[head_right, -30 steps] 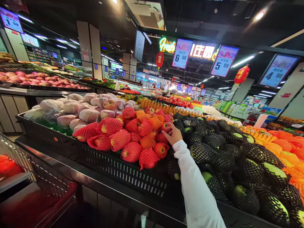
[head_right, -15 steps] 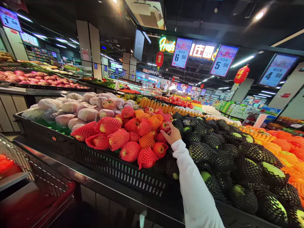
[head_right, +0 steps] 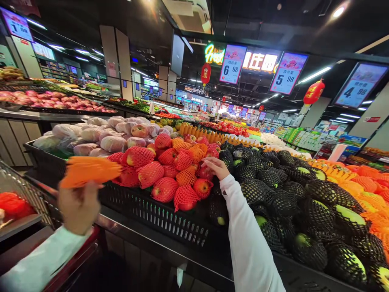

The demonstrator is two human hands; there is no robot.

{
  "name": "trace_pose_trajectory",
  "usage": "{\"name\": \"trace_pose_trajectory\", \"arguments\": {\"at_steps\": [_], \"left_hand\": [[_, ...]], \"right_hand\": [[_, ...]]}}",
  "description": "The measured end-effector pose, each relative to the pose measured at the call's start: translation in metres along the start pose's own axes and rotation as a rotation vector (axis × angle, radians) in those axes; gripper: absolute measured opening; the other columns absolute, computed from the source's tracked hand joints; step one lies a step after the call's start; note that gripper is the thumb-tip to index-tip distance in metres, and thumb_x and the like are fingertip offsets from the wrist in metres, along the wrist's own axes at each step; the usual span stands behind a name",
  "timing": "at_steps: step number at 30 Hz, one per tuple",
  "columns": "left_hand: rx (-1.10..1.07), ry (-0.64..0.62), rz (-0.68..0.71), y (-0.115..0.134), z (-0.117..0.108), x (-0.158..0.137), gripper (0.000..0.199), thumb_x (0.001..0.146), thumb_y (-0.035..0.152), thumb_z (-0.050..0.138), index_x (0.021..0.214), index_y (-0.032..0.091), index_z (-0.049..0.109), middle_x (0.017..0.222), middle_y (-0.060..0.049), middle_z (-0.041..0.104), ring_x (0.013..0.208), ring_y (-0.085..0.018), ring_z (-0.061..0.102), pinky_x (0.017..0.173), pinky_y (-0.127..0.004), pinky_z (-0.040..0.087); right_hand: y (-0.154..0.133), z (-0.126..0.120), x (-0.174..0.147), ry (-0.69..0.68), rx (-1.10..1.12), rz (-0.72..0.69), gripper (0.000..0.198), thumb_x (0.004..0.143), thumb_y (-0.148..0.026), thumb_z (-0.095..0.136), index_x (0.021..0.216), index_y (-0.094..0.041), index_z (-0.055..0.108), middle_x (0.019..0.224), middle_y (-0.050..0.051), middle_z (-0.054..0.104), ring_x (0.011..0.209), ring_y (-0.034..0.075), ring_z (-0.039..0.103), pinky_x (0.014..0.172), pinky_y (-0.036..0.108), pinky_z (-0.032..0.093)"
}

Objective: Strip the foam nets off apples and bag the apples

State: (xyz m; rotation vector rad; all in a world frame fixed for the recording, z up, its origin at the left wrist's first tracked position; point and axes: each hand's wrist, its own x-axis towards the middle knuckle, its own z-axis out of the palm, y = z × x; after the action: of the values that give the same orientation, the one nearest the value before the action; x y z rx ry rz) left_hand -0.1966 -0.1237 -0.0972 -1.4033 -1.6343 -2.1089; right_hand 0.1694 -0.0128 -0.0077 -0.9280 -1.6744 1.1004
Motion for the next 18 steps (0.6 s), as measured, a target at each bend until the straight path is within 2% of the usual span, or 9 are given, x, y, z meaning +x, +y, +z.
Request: {"name": "trace_pose_trajectory", "arguments": {"at_steps": [2,5,7,9,10,12,15,16,18], "left_hand": [[-0.081,-0.139,0.105,0.025,0.030,-0.004,0.028,0.088,0.044,0.051,0.112,0.030,0.053,0.107,0.000,0.067,0.085,-0.022,0.066,0.080,-0.041,0.055],[-0.045,-0.463,0.356,0.077,0.070,-0.008,0.026,0.093,0.040,0.045,0.111,0.023,0.053,0.108,-0.007,0.067,0.100,-0.023,0.065,0.087,-0.037,0.053],[0.071,-0.711,0.525,0.110,0.090,-0.009,0.026,0.096,0.039,0.040,0.111,0.023,0.054,0.117,-0.007,0.064,0.100,-0.021,0.065,0.081,-0.033,0.053],[0.228,-0.867,0.626,0.138,0.109,-0.005,0.031,0.096,0.044,0.039,0.110,0.023,0.056,0.120,-0.007,0.061,0.092,-0.022,0.066,0.071,-0.031,0.051],[0.284,-0.896,0.649,0.148,0.119,0.000,0.035,0.095,0.048,0.039,0.110,0.022,0.057,0.119,-0.008,0.061,0.090,-0.022,0.066,0.069,-0.031,0.050],[0.312,-0.858,0.635,0.163,0.145,0.018,0.048,0.094,0.058,0.035,0.111,0.019,0.056,0.118,-0.011,0.061,0.092,-0.025,0.065,0.072,-0.032,0.049],[0.293,-0.727,0.458,0.169,0.196,0.056,0.055,0.097,0.057,0.023,0.116,0.016,0.054,0.118,-0.015,0.060,0.103,-0.029,0.061,0.084,-0.038,0.046],[0.308,-0.725,0.382,0.168,0.215,0.068,0.053,0.098,0.054,0.023,0.116,0.015,0.055,0.118,-0.016,0.061,0.107,-0.030,0.060,0.088,-0.040,0.045],[0.358,-0.818,0.234,0.160,0.247,0.087,0.040,0.097,0.043,0.037,0.114,0.013,0.057,0.120,-0.019,0.060,0.113,-0.033,0.056,0.093,-0.044,0.043]], "right_hand": [[-0.002,-0.003,-0.003,-0.120,0.099,0.062,0.054,0.069,-0.062,0.069,0.102,-0.020,0.065,0.097,0.008,0.072,0.073,0.016,0.069,0.057,0.024,0.053],[-0.002,-0.001,-0.006,-0.277,0.224,0.070,0.069,0.061,-0.066,0.073,0.114,-0.023,0.061,0.114,0.010,0.070,0.093,0.022,0.070,0.072,0.034,0.058],[-0.001,0.003,-0.007,-0.257,0.239,0.070,0.076,0.050,-0.061,0.083,0.114,-0.025,0.061,0.113,0.009,0.070,0.092,0.023,0.070,0.072,0.037,0.059],[0.002,0.004,-0.004,-0.089,0.205,0.071,0.069,0.040,-0.051,0.089,0.099,-0.022,0.065,0.098,0.006,0.073,0.078,0.021,0.070,0.062,0.033,0.059],[0.004,0.003,-0.001,0.019,0.187,0.064,0.062,0.039,-0.047,0.090,0.089,-0.020,0.065,0.089,0.005,0.074,0.071,0.019,0.069,0.056,0.030,0.058],[0.008,-0.003,0.006,0.222,0.180,0.029,0.052,0.041,-0.044,0.088,0.077,-0.019,0.062,0.078,0.002,0.072,0.064,0.016,0.067,0.050,0.025,0.055],[0.012,-0.021,0.017,0.460,0.212,-0.048,0.045,0.051,-0.045,0.082,0.078,-0.020,0.055,0.075,-0.001,0.068,0.062,0.014,0.065,0.046,0.023,0.054],[0.013,-0.027,0.019,0.538,0.222,-0.070,0.044,0.054,-0.045,0.079,0.080,-0.021,0.053,0.074,-0.002,0.067,0.062,0.014,0.064,0.045,0.022,0.053],[0.015,-0.039,0.022,0.663,0.236,-0.107,0.041,0.061,-0.044,0.074,0.087,-0.022,0.051,0.075,-0.002,0.064,0.061,0.014,0.063,0.044,0.023,0.053]]}}
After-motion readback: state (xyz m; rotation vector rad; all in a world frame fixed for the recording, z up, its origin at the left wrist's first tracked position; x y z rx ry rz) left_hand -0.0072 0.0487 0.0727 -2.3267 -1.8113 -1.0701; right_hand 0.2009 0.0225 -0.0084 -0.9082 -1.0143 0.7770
